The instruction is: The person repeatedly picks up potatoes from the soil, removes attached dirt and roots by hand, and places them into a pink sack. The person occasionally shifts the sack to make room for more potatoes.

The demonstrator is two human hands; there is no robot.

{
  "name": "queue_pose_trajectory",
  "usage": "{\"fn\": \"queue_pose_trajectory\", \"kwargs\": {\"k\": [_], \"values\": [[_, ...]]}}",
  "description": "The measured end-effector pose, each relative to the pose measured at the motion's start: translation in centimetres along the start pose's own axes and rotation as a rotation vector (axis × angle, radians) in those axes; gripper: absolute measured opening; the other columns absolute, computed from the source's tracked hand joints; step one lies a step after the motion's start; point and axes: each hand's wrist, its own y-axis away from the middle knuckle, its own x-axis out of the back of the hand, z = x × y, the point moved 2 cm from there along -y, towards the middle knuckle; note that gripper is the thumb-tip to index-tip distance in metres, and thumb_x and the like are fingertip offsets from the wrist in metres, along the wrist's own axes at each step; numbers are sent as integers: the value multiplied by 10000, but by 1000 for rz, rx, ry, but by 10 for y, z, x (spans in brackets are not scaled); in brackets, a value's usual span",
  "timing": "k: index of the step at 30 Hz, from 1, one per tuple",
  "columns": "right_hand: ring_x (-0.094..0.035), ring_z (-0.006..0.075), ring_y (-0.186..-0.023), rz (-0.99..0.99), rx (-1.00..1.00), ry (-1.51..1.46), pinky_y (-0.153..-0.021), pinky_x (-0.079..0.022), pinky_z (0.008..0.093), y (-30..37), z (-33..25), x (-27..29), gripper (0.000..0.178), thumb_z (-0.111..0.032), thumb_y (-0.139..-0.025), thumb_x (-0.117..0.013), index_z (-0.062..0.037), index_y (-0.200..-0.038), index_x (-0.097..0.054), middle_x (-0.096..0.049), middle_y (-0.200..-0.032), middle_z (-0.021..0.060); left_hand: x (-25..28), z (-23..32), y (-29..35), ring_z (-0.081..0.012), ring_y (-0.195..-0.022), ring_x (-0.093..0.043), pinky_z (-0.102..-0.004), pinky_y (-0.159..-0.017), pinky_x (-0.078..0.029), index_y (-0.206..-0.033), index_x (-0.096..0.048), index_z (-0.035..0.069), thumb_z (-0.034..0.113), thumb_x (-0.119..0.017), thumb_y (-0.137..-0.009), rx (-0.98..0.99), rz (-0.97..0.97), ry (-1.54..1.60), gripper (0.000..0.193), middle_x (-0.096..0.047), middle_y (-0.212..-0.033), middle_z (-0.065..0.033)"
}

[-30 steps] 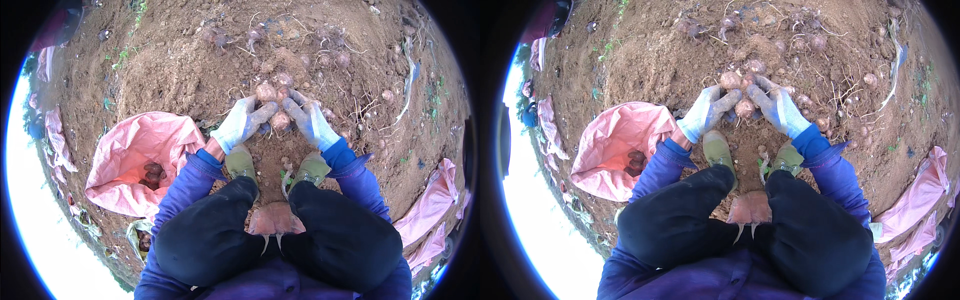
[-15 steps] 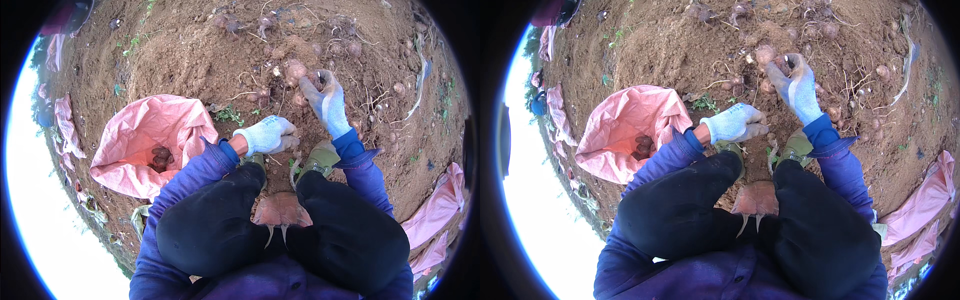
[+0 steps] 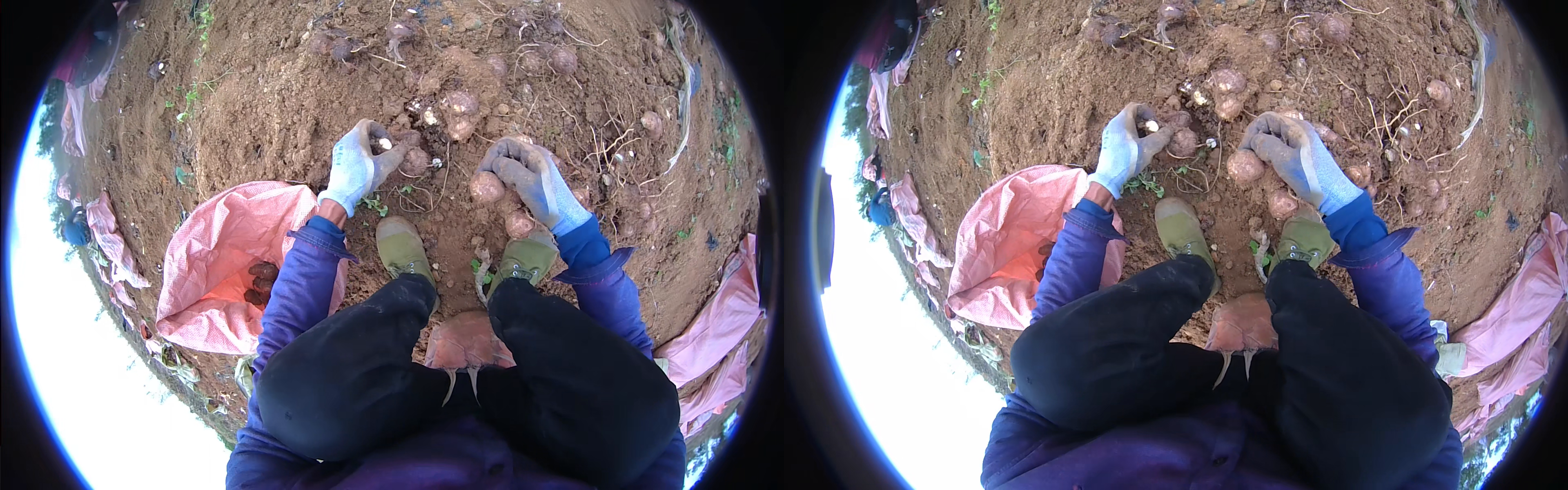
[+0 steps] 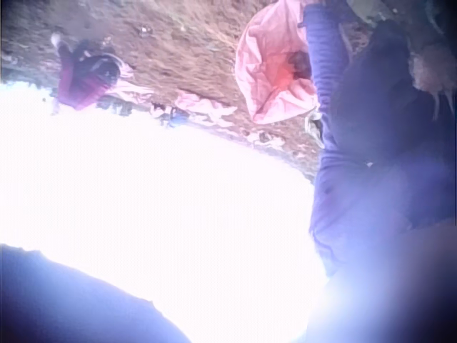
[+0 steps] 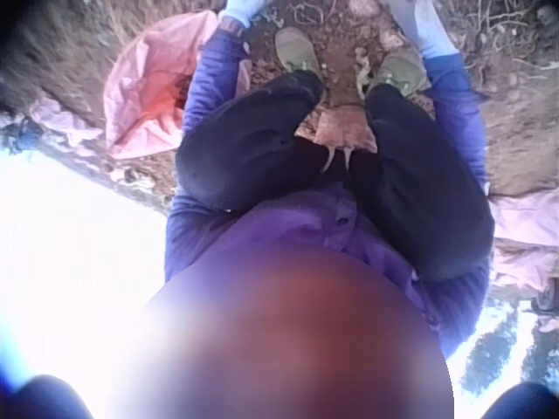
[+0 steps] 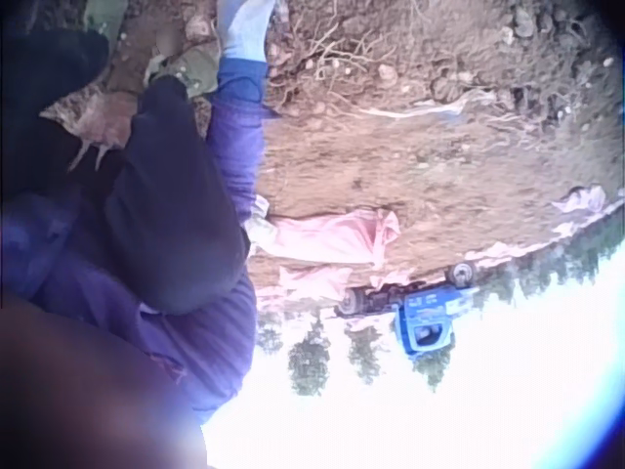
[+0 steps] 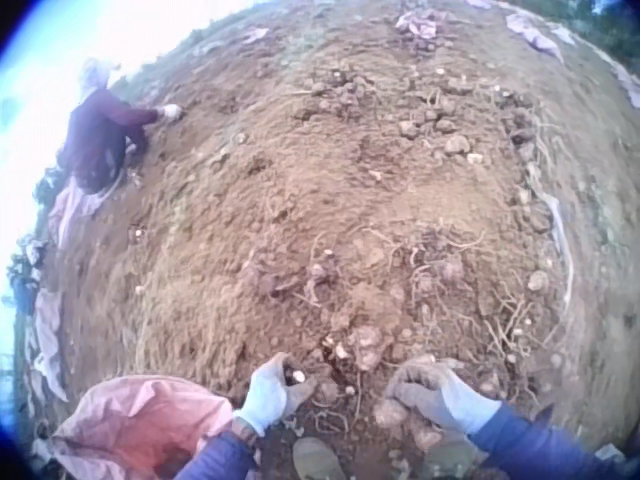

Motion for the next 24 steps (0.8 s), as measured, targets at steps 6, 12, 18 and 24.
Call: {"fn": "queue_pose_trajectory", "kwargs": {"k": [6, 12, 18, 24], "values": [[-472, 310, -1519, -26, 238, 159, -1255, -382, 419, -4, -6, -41, 904, -365, -1036, -735, -9, -1708, -244, -391, -1698, 243, 8, 29, 27, -167, -1187, -639, -336, -1034, -535, -1547, -504, 25, 10, -815, -841, -135, -64, 469, 771, -629, -1412, -113], [-611, 121, -1224, -149, 57, -416, -1079, -496, 312, -1, 13, -35, 590, -437, -1095, -650, 0, -1484, -576, -689, -1326, 53, 12, 56, 34, -230, -1353, -572, -386, -1158, -467, -1656, -419, 48, 140, -890, -827, -115, -377, 579, 958, -566, -1550, -137], [-598, 79, -1015, -103, -10, -402, -897, -520, 288, 14, 15, -33, 635, -581, -1110, -536, -53, -1447, -639, -694, -1231, 1, -1, 70, 44, -327, -1466, -538, -441, -1223, -414, -1617, -441, 4, 313, -928, -834, -294, -127, 269, 972, -562, -1571, -223], [-610, 66, -953, -6, -86, -479, -843, -537, 271, 9, 20, -32, 634, -600, -1105, -532, -49, -1382, -676, -698, -1169, -20, -12, 67, 46, -188, -993, -654, -354, -899, -542, -1364, -639, -54, 351, -902, -883, -42, -194, 365, 681, -715, -1084, -121]]}}
